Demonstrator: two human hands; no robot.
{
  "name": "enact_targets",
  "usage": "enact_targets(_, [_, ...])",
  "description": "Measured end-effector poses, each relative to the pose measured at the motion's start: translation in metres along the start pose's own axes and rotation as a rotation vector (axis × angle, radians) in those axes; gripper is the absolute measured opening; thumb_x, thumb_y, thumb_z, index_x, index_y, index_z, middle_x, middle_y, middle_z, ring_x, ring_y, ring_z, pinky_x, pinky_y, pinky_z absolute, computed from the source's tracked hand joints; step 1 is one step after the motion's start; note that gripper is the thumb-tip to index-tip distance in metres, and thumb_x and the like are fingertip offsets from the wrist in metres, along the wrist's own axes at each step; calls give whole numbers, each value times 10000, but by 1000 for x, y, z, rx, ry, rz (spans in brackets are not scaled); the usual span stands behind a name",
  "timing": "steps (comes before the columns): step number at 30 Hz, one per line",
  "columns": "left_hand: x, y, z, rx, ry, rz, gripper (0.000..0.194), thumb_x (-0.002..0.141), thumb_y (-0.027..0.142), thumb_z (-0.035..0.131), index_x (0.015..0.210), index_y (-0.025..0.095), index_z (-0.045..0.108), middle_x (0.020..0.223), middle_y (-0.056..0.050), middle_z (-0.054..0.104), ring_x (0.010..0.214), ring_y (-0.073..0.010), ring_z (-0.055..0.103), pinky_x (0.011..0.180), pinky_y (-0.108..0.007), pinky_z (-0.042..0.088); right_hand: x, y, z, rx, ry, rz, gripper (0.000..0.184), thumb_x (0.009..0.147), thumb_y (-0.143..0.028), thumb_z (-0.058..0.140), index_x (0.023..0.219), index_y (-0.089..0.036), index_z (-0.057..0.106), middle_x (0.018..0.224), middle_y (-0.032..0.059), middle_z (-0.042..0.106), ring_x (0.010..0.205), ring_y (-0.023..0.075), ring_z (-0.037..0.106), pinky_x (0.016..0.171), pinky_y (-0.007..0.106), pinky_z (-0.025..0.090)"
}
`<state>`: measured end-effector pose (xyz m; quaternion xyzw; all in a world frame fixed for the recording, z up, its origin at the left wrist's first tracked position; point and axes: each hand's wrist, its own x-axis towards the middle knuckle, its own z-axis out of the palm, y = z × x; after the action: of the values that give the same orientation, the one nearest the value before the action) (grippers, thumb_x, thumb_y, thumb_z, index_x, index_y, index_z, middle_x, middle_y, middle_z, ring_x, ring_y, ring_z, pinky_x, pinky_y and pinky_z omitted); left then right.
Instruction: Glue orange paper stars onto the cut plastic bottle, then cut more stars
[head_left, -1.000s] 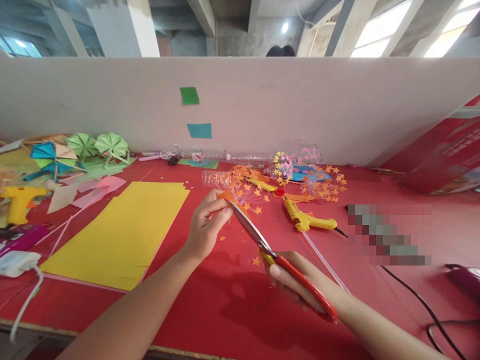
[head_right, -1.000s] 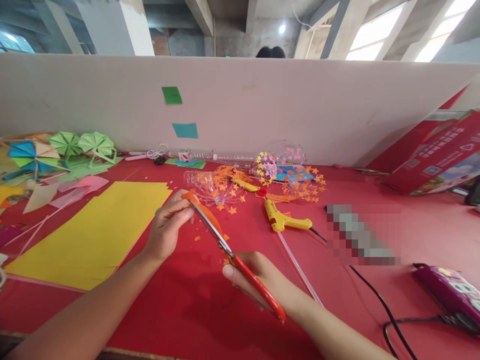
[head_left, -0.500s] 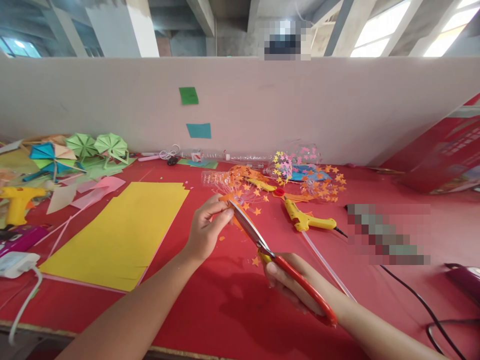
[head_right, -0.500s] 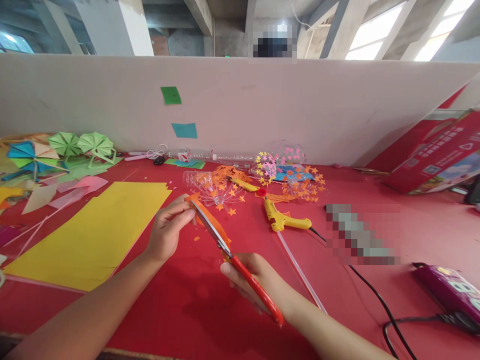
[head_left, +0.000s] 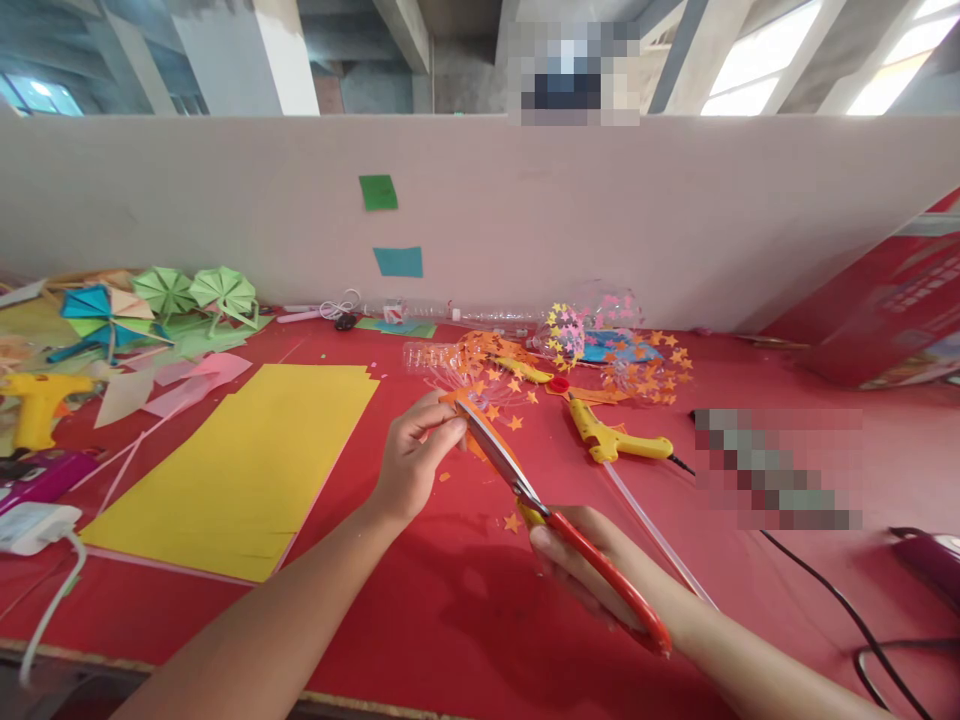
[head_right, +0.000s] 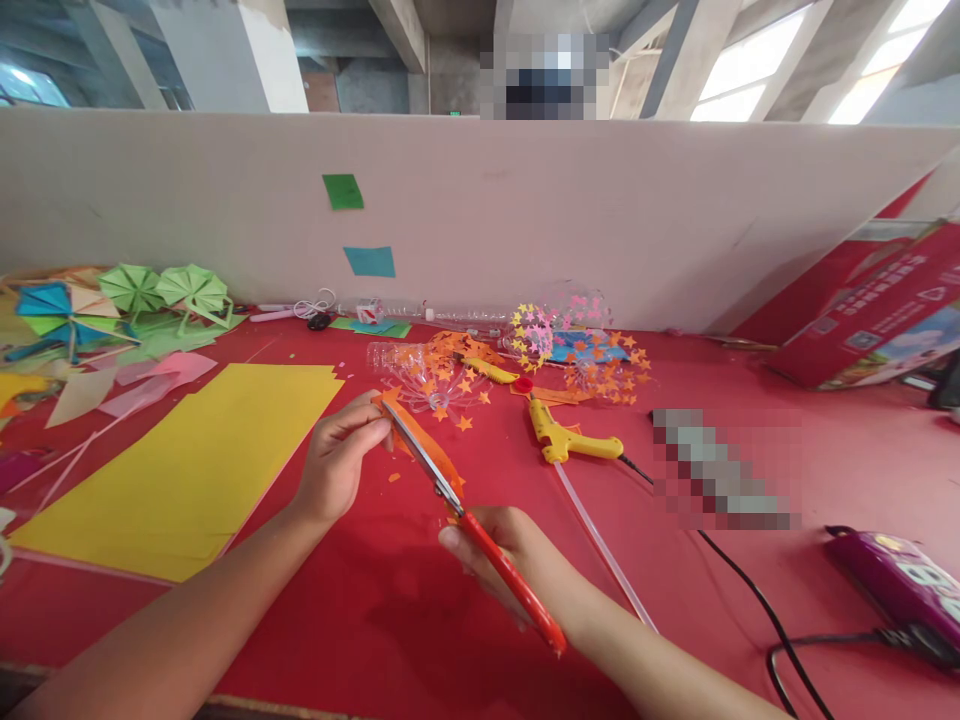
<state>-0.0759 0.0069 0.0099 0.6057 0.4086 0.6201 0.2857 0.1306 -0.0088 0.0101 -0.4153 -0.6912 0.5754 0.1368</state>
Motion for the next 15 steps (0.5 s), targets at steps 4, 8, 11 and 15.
enact_targets(4, [-1,-1,1,-37,9,-6,295,841,232,515,548,208,523,673,-10,486,721,-171,472,708,-301,368,1,0,0,1,-4,4,528,802,-669,536,613,-217,340,435,-91,336,370,47,263,379,213,165])
enact_targets(8, [1,-3,0,-86,53,-58,299,817,229,539,519,208,537,625,0,475,686,-154,451,708,-294,372,2,1,-1,30,10,-16,509,795,-622,576,598,-217,340,427,-91,344,362,47,274,377,212,167])
enact_targets(11, [6,-2,1,-267,113,-197,280,755,245,589,481,205,543,551,15,471,625,-133,451,690,-283,403,3,4,-4,76,145,-80,477,758,-607,604,602,-219,374,411,-94,337,349,55,282,375,217,190])
enact_targets(15, [8,-2,6,-566,127,-396,108,624,237,682,538,199,629,544,24,541,582,-107,510,639,-263,447,6,5,-9,126,398,-142,366,740,-545,607,674,-210,475,428,-88,353,357,75,305,377,229,238])
